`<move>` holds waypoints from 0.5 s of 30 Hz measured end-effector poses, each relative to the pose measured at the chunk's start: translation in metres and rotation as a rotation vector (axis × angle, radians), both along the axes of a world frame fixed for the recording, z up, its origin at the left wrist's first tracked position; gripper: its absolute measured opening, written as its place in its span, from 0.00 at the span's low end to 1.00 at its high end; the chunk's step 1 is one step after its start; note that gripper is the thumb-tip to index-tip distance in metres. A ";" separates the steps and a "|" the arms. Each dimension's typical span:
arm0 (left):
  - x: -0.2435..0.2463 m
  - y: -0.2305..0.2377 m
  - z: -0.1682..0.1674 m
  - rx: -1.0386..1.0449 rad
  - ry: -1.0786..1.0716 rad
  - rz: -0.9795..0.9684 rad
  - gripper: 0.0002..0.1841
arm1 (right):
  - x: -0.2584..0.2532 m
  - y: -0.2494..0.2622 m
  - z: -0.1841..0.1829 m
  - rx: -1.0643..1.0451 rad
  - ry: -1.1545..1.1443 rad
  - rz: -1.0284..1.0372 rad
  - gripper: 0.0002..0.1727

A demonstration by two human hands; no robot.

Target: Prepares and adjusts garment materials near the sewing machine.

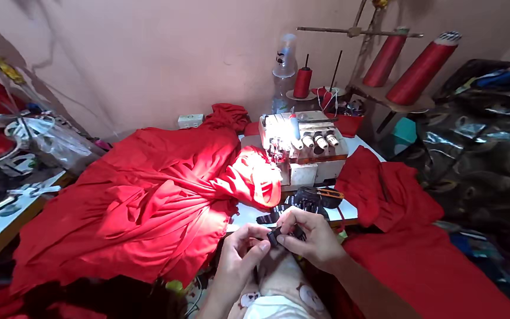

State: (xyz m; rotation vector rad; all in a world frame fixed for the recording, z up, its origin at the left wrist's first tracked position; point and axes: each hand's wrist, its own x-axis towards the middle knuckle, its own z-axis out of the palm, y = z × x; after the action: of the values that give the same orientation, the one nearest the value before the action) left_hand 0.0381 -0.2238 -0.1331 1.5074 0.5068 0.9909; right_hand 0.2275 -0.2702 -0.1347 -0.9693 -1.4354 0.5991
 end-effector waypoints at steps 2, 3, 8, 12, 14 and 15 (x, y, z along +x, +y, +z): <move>0.005 -0.003 0.000 0.038 0.004 0.130 0.05 | -0.005 -0.001 0.001 -0.018 -0.001 -0.016 0.04; 0.007 -0.003 -0.001 0.023 -0.012 0.166 0.04 | -0.006 0.000 0.001 -0.027 0.010 -0.002 0.07; 0.005 0.003 -0.006 -0.105 -0.074 0.208 0.06 | 0.002 0.007 -0.012 -0.051 0.118 0.109 0.09; 0.009 0.012 -0.014 -0.094 -0.044 0.253 0.03 | 0.001 0.019 -0.027 0.004 -0.006 0.091 0.11; 0.013 0.017 -0.019 -0.074 -0.019 0.272 0.02 | -0.002 0.024 -0.030 0.000 0.012 0.079 0.09; 0.015 0.019 -0.021 -0.069 -0.003 0.285 0.02 | -0.003 0.027 -0.031 -0.005 0.034 0.076 0.08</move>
State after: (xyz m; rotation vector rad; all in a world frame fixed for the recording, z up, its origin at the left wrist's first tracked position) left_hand 0.0531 -0.2050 -0.1543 1.3957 0.7618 1.1823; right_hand 0.2250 -0.2436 -0.1656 -0.9074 -1.4460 0.6729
